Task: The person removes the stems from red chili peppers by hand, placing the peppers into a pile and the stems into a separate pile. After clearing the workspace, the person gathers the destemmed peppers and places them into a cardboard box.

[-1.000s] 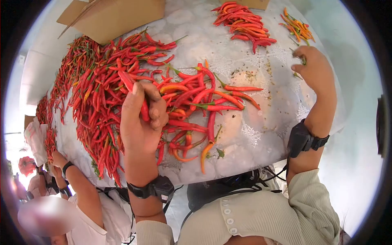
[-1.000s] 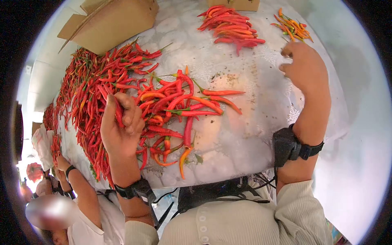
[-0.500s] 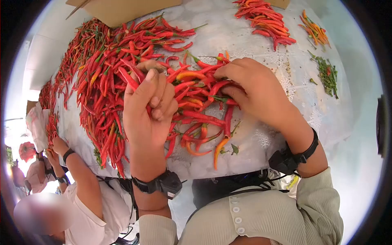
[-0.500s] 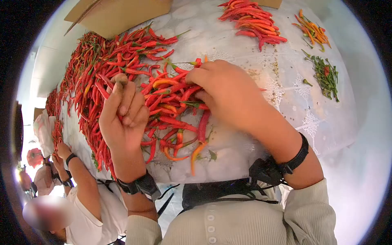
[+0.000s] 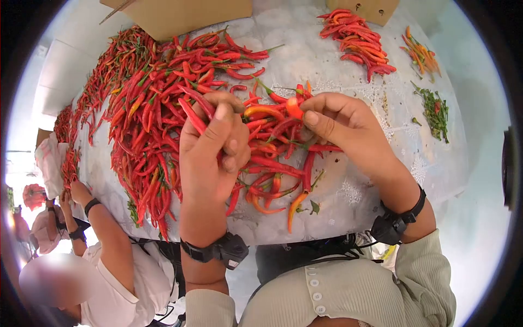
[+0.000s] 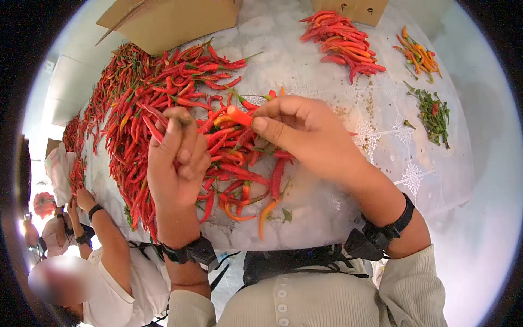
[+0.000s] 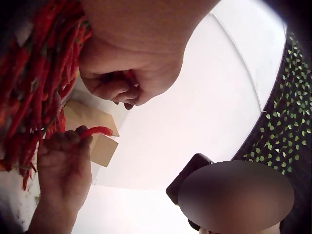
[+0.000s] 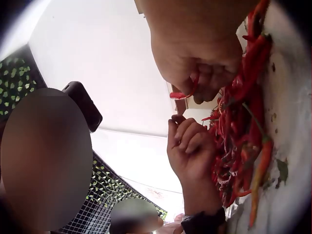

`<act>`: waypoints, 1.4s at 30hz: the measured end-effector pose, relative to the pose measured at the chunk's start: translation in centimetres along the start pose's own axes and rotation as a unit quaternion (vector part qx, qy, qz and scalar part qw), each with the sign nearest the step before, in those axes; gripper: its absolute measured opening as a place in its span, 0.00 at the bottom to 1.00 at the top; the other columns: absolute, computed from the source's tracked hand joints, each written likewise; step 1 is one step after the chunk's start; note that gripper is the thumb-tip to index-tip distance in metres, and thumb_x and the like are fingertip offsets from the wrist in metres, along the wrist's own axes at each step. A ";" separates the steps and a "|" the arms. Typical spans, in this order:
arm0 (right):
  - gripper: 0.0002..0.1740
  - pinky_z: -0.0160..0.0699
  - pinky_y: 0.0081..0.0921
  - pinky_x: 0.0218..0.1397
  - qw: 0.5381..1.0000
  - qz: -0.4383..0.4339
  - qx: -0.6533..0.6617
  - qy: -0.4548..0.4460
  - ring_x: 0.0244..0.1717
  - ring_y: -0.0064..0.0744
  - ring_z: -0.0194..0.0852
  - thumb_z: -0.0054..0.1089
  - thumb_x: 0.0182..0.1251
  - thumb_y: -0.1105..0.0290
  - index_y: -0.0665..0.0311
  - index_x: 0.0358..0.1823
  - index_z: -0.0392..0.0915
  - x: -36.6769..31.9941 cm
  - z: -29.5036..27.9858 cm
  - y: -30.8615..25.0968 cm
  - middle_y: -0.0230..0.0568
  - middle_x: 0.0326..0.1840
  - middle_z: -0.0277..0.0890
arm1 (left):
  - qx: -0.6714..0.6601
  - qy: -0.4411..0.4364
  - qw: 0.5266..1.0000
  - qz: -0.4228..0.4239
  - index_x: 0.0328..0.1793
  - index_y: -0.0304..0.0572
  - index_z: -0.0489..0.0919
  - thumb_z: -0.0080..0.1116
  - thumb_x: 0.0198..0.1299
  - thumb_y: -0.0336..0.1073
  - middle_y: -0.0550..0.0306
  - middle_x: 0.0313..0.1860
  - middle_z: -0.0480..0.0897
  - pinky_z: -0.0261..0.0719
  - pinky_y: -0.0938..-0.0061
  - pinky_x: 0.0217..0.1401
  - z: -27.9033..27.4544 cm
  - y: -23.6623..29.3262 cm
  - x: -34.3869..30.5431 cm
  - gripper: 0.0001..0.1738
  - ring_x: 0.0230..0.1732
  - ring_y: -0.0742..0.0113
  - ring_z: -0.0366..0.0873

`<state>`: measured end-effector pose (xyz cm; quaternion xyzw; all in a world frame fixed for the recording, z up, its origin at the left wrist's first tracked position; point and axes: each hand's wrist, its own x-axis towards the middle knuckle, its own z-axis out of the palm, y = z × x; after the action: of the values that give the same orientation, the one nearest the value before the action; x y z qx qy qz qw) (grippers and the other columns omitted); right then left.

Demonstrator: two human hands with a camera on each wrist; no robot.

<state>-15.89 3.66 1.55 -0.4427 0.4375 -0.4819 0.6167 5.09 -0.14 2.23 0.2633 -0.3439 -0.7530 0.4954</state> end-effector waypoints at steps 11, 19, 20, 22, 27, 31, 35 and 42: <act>0.17 0.67 0.16 0.32 0.999 -0.028 -0.032 -0.027 0.29 0.11 0.66 0.56 0.74 0.57 0.66 0.42 0.80 -0.2 0.5 1.0 0.22 0.28 0.73 | 0.118 -0.018 0.993 0.017 0.55 0.38 0.72 0.58 0.67 0.35 0.69 0.22 0.65 0.52 0.86 0.15 0.9 -1.0 -0.2 0.15 0.17 0.84 0.55; 0.13 0.67 0.15 0.30 0.997 -0.059 -0.025 -0.044 0.27 0.12 0.67 0.62 0.70 0.63 0.67 0.44 0.80 -0.3 0.0 1.1 0.24 0.28 0.74 | 0.230 -0.050 0.971 -0.031 0.48 0.39 0.74 0.63 0.63 0.39 0.66 0.24 0.71 0.54 0.86 0.15 0.4 -0.7 -0.6 0.15 0.14 0.83 0.59; 0.13 0.69 0.15 0.31 0.997 -0.068 -0.017 -0.022 0.29 0.12 0.68 0.62 0.70 0.64 0.67 0.45 0.80 -0.2 0.3 1.1 0.25 0.30 0.76 | 0.211 -0.049 0.975 -0.042 0.47 0.38 0.73 0.63 0.62 0.39 0.65 0.24 0.72 0.55 0.86 0.15 0.4 -0.8 -0.4 0.15 0.14 0.82 0.60; 0.13 0.73 0.16 0.34 0.997 -0.072 -0.005 0.001 0.32 0.13 0.71 0.62 0.69 0.66 0.68 0.48 0.79 -0.3 0.5 0.7 0.28 0.34 0.79 | 0.174 -0.047 0.981 -0.065 0.46 0.38 0.73 0.64 0.60 0.39 0.63 0.24 0.74 0.56 0.85 0.14 0.3 -0.8 -0.2 0.15 0.13 0.80 0.62; 0.14 0.76 0.18 0.39 0.991 -0.135 0.012 -0.023 0.38 0.15 0.74 0.63 0.67 0.71 0.68 0.51 0.79 -0.4 0.5 0.6 0.31 0.39 0.80 | 0.175 -0.067 0.974 -0.127 0.45 0.39 0.73 0.64 0.57 0.33 0.60 0.26 0.78 0.62 0.86 0.16 0.6 0.2 -0.4 0.13 0.16 0.80 0.69; 0.14 0.75 0.17 0.39 0.987 -0.149 -0.038 -0.049 0.36 0.15 0.75 0.67 0.62 0.73 0.67 0.49 0.80 -0.2 0.1 0.8 0.29 0.36 0.79 | 0.199 -0.115 0.955 -0.188 0.47 0.40 0.73 0.64 0.58 0.33 0.58 0.29 0.80 0.66 0.87 0.19 1.2 0.2 -0.8 0.14 0.19 0.79 0.73; 0.15 0.75 0.17 0.38 0.983 -0.150 -0.105 0.010 0.34 0.15 0.75 0.69 0.60 0.73 0.66 0.47 0.80 -0.4 0.2 0.5 0.28 0.34 0.79 | 0.205 -0.091 0.952 -0.208 0.50 0.40 0.71 0.61 0.60 0.32 0.58 0.27 0.79 0.65 0.86 0.18 1.6 0.4 -1.0 0.15 0.18 0.79 0.71; 0.10 0.75 0.18 0.40 0.939 -0.186 -0.239 0.163 0.35 0.17 0.77 0.71 0.57 0.72 0.65 0.39 0.81 0.5 -3.0 -0.3 0.31 0.34 0.81 | 0.005 -0.035 0.997 -0.070 0.51 0.40 0.72 0.50 0.66 0.28 0.57 0.27 0.74 0.59 0.85 0.14 0.2 0.3 0.1 0.09 0.15 0.76 0.65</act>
<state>-18.77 2.73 1.08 -0.5654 0.5444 -0.5350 0.3125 5.08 -0.26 2.52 0.2627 -0.3450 -0.7931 0.4277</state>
